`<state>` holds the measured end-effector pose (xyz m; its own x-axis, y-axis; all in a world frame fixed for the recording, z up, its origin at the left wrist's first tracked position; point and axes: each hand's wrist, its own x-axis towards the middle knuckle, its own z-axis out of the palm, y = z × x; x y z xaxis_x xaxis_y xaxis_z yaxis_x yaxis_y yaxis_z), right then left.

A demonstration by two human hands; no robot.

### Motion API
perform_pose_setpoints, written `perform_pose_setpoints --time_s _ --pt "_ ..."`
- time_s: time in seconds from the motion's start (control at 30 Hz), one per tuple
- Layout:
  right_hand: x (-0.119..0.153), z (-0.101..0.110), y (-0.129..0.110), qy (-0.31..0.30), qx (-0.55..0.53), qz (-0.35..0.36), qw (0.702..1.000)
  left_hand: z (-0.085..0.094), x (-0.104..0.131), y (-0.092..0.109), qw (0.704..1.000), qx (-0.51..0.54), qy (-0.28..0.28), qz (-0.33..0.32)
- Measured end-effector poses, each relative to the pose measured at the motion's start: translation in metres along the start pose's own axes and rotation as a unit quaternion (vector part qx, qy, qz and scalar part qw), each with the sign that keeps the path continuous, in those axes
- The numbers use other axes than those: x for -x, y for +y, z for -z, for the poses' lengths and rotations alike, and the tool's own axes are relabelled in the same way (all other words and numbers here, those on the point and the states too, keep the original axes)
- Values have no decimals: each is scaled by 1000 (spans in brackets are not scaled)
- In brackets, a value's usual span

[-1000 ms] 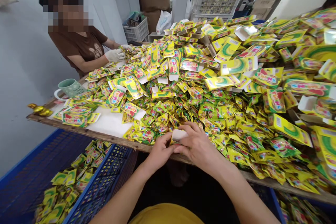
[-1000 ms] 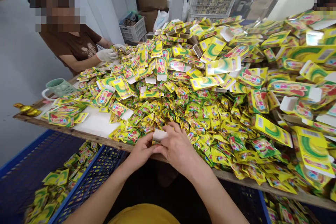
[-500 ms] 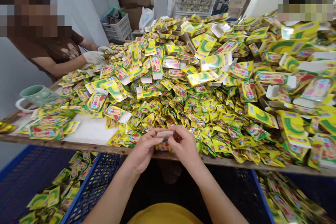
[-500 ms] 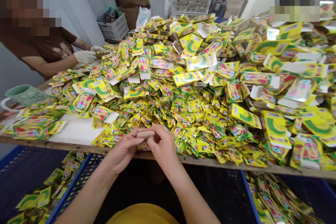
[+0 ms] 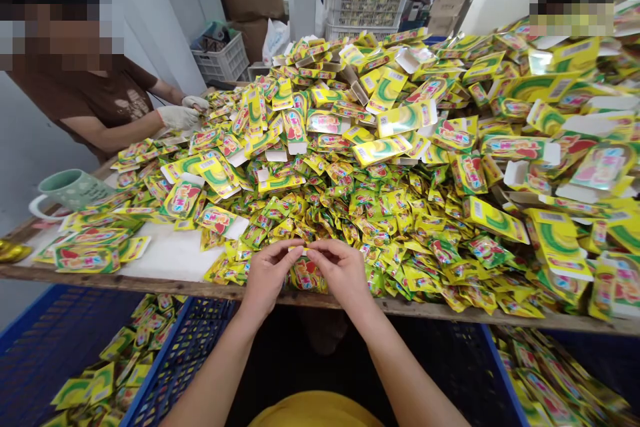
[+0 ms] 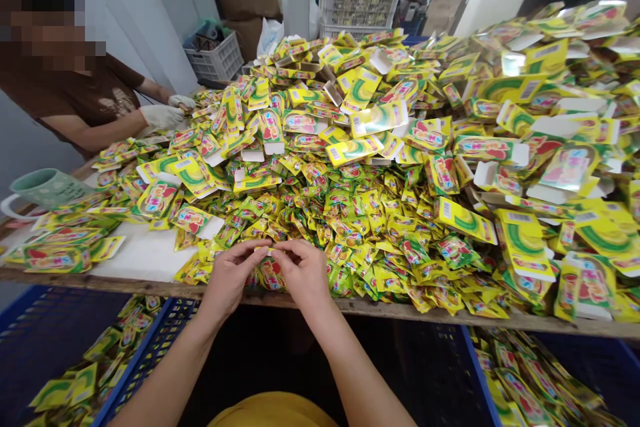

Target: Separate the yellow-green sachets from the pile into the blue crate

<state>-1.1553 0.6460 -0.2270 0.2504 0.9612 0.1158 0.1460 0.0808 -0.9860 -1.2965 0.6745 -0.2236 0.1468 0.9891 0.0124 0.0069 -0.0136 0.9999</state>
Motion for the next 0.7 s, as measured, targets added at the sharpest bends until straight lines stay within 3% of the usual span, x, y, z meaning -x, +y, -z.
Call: perform_pose_setpoints --time_s 0.23,0.43,0.6,0.7 --pt "13 10 -10 -14 147 195 970 8 1 -4 985 -104 -28 -138" --pt "17 15 -11 -40 157 203 966 12 11 -13 978 -133 -39 -158" --pt "33 1 2 21 168 227 959 10 14 -18 967 -145 -62 -198" --pt "43 1 5 20 183 245 952 8 16 -22 962 -149 -83 -215"
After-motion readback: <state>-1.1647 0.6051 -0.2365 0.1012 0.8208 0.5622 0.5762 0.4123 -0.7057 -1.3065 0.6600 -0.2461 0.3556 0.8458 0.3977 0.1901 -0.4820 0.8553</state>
